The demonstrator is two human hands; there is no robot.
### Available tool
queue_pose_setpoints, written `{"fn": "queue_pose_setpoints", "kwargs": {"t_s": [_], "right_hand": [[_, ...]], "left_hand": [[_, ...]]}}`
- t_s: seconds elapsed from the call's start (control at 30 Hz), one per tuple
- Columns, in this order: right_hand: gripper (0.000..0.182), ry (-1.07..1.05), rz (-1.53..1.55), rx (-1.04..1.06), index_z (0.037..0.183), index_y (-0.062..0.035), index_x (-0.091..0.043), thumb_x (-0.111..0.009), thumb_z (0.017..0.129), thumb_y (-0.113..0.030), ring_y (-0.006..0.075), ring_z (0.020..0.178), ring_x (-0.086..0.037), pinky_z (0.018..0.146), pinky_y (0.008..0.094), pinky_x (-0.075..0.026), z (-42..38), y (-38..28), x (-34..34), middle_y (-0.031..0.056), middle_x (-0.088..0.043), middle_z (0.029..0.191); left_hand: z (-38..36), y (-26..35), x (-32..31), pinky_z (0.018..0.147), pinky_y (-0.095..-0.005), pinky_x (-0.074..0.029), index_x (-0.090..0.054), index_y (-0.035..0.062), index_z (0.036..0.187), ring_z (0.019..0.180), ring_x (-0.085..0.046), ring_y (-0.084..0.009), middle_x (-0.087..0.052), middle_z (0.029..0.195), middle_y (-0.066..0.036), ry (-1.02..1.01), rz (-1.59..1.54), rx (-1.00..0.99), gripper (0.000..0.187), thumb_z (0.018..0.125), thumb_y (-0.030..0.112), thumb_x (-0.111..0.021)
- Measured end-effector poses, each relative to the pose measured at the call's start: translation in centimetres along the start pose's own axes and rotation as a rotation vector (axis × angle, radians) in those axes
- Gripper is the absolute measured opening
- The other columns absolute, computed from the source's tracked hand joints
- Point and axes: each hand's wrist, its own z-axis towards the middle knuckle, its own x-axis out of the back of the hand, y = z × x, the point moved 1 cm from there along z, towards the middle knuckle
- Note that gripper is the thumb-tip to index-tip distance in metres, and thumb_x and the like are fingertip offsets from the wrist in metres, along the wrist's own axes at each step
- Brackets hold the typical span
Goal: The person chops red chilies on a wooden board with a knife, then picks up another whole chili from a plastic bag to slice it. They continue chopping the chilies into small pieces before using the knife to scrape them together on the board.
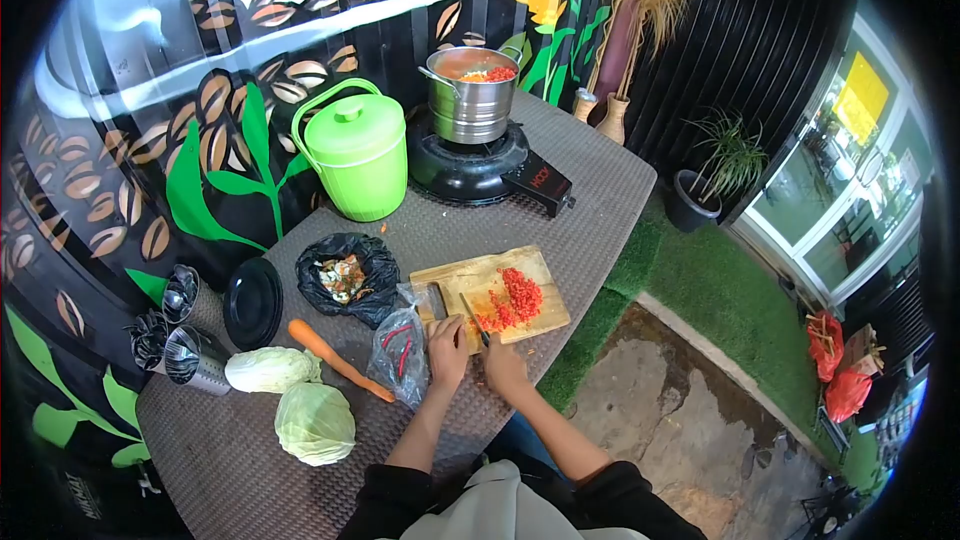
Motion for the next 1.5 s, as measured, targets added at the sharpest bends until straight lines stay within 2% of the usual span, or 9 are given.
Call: {"fn": "queue_pose_setpoints", "kwargs": {"t_s": [0.3,0.37,0.47,0.7,0.97,1.1,1.3,1.4,1.5], "right_hand": [[0.031,-0.081,0.023,0.026,0.11,-0.0005,-0.045,-0.046,0.095,-0.027,0.044,0.089,-0.063,0.076,0.0538,-0.05,1.7,0.5,0.9,0.0295,-0.064,0.091],[0.028,0.075,0.009,0.026,0.109,0.0001,-0.045,-0.046,0.094,-0.024,0.0442,0.088,-0.064,0.075,0.0546,-0.05,-0.4,0.7,0.6,0.0291,-0.064,0.091],[0.028,-0.001,0.006,-0.032,0.109,0.0005,-0.044,-0.047,0.093,-0.022,0.0447,0.086,-0.064,0.075,0.0553,-0.049,-0.1,1.1,-1.7,0.0294,-0.064,0.089],[0.029,-0.077,0.021,0.109,0.103,0.0005,-0.052,-0.049,0.092,-0.025,0.0437,0.084,-0.063,0.073,0.0525,-0.049,1.9,2.4,4.0,0.0288,-0.064,0.087],[0.03,0.142,-0.056,0.047,0.105,-0.0028,-0.048,-0.047,0.095,-0.031,0.0418,0.084,-0.065,0.072,0.0509,-0.052,0.9,2.1,-0.3,0.0256,-0.065,0.088],[0.032,-0.079,-0.097,0.071,0.108,-0.0038,-0.05,-0.049,0.094,-0.033,0.0395,0.085,-0.065,0.073,0.05,-0.051,3.1,3.0,3.8,0.0229,-0.066,0.09],[0.034,0.042,-0.084,0.06,0.108,-0.0038,-0.048,-0.048,0.094,-0.035,0.0429,0.083,-0.064,0.071,0.0519,-0.05,1.1,4.3,1.3,0.0264,-0.063,0.093],[0.032,0.067,-0.107,0.051,0.11,-0.0052,-0.049,-0.046,0.096,-0.034,0.0403,0.084,-0.066,0.073,0.0514,-0.052,1.5,3.7,1.1,0.0222,-0.066,0.089],[0.033,-0.05,-0.157,0.068,0.111,-0.0058,-0.049,-0.046,0.096,-0.035,0.04,0.084,-0.066,0.072,0.0509,-0.052,2.9,4.0,3.2,0.0221,-0.066,0.089]], "left_hand": [[-0.1,-0.1,0.2,0.087,-0.0382,-0.045,-0.068,-0.0034,0.099,0.096,-0.055,-0.0321,-0.066,0.102,-0.015,-0.028,0.011,-0.026,0.021,0.081,0.002,-0.06],[-0.1,0.0,0.4,0.087,-0.0382,-0.045,-0.068,-0.0033,0.099,0.096,-0.055,-0.032,-0.066,0.102,-0.015,-0.03,0.035,-0.043,0.021,0.08,0.002,-0.062],[-0.1,0.3,0.3,0.087,-0.0382,-0.045,-0.068,-0.0028,0.098,0.096,-0.055,-0.0318,-0.067,0.101,-0.014,-0.051,0.048,-0.058,0.021,0.078,0.004,-0.064],[-0.1,0.0,0.4,0.084,-0.0384,-0.046,-0.069,0.0003,0.098,0.093,-0.055,-0.0307,-0.066,0.098,-0.012,-0.058,0.032,-0.114,0.022,0.077,0.008,-0.065],[0.4,1.6,-0.1,0.083,-0.0372,-0.045,-0.071,0.0058,0.097,0.092,-0.054,-0.0279,-0.065,0.097,-0.006,-0.035,0.165,-0.018,0.022,0.077,0.015,-0.068],[0.3,1.5,0.1,0.083,-0.0366,-0.045,-0.071,0.0066,0.097,0.093,-0.054,-0.0268,-0.064,0.097,-0.004,-0.066,0.15,-0.048,0.023,0.077,0.017,-0.069],[0.4,1.6,0.0,0.083,-0.0364,-0.045,-0.071,0.007,0.099,0.092,-0.053,-0.0266,-0.063,0.096,-0.004,-0.043,0.154,-0.086,0.025,0.076,0.018,-0.069],[0.3,1.8,0.2,0.085,-0.0367,-0.044,-0.071,0.0072,0.1,0.096,-0.052,-0.0268,-0.063,0.096,-0.004,-0.071,0.176,-0.074,0.026,0.076,0.018,-0.069],[0.2,1.6,0.4,0.087,-0.0369,-0.044,-0.07,0.0077,0.102,0.098,-0.051,-0.0269,-0.062,0.097,-0.005,-0.11,0.161,-0.084,0.028,0.076,0.018,-0.069]]}}
